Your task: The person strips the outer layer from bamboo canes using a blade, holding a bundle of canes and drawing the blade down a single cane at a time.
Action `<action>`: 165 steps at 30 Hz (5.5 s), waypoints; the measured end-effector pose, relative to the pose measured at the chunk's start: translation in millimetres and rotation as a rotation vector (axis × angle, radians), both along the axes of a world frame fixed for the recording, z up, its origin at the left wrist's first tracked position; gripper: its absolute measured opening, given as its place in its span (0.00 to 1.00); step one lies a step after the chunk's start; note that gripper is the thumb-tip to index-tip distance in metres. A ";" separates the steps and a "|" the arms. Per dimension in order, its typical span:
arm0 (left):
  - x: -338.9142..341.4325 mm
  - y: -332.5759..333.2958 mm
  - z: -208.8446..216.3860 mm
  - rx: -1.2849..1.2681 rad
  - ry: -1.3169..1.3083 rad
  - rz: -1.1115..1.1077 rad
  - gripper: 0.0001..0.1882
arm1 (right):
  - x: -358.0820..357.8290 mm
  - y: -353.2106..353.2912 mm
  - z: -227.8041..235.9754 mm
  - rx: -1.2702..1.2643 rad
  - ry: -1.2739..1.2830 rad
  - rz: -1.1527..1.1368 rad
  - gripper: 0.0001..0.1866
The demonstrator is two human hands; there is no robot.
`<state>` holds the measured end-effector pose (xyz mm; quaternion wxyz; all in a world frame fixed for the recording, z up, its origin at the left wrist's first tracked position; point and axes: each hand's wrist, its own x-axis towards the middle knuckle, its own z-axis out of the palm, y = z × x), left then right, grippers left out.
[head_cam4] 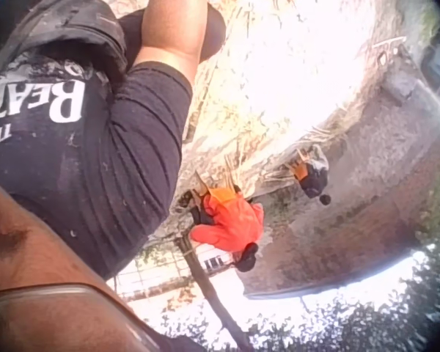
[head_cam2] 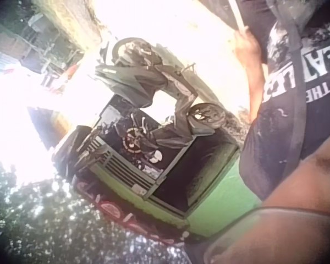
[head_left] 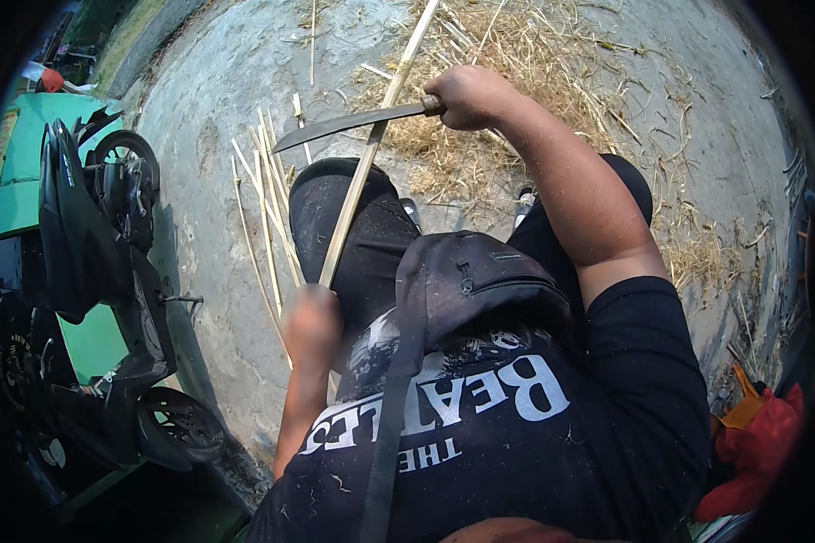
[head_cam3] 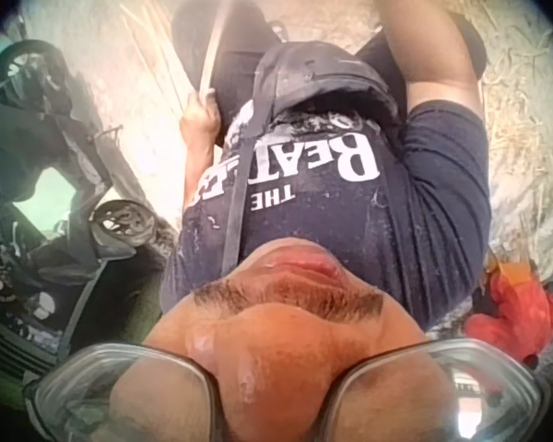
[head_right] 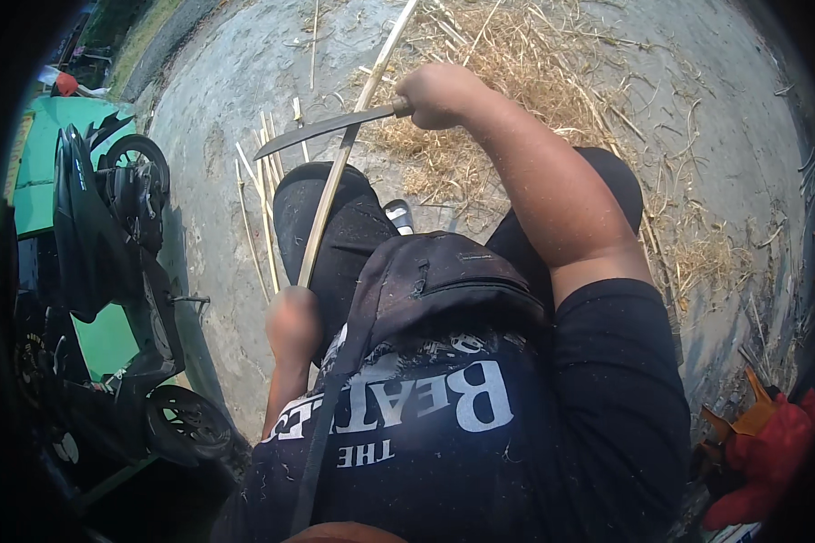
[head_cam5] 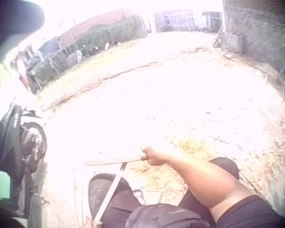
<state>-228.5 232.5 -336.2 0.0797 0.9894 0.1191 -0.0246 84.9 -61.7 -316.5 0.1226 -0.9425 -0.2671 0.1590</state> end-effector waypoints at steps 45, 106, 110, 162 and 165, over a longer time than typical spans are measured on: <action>16.7 0.1 10.6 -0.001 0.010 -0.089 0.28 | 44.2 -24.1 -64.5 0.185 0.068 -0.350 0.14; -60.9 22.6 15.7 -0.129 0.148 0.022 0.20 | -15.2 16.6 -29.2 0.126 -0.302 0.275 0.04; -71.0 35.5 13.2 -0.075 0.141 0.009 0.20 | 21.7 -19.2 -65.4 0.169 -0.327 -0.074 0.05; -98.9 93.1 6.6 -0.032 0.061 0.062 0.13 | 48.4 -50.4 -58.0 0.088 -0.152 -0.225 0.09; -98.4 94.6 15.3 -0.013 0.044 0.060 0.12 | 43.6 -42.0 -53.0 0.078 -0.100 -0.240 0.11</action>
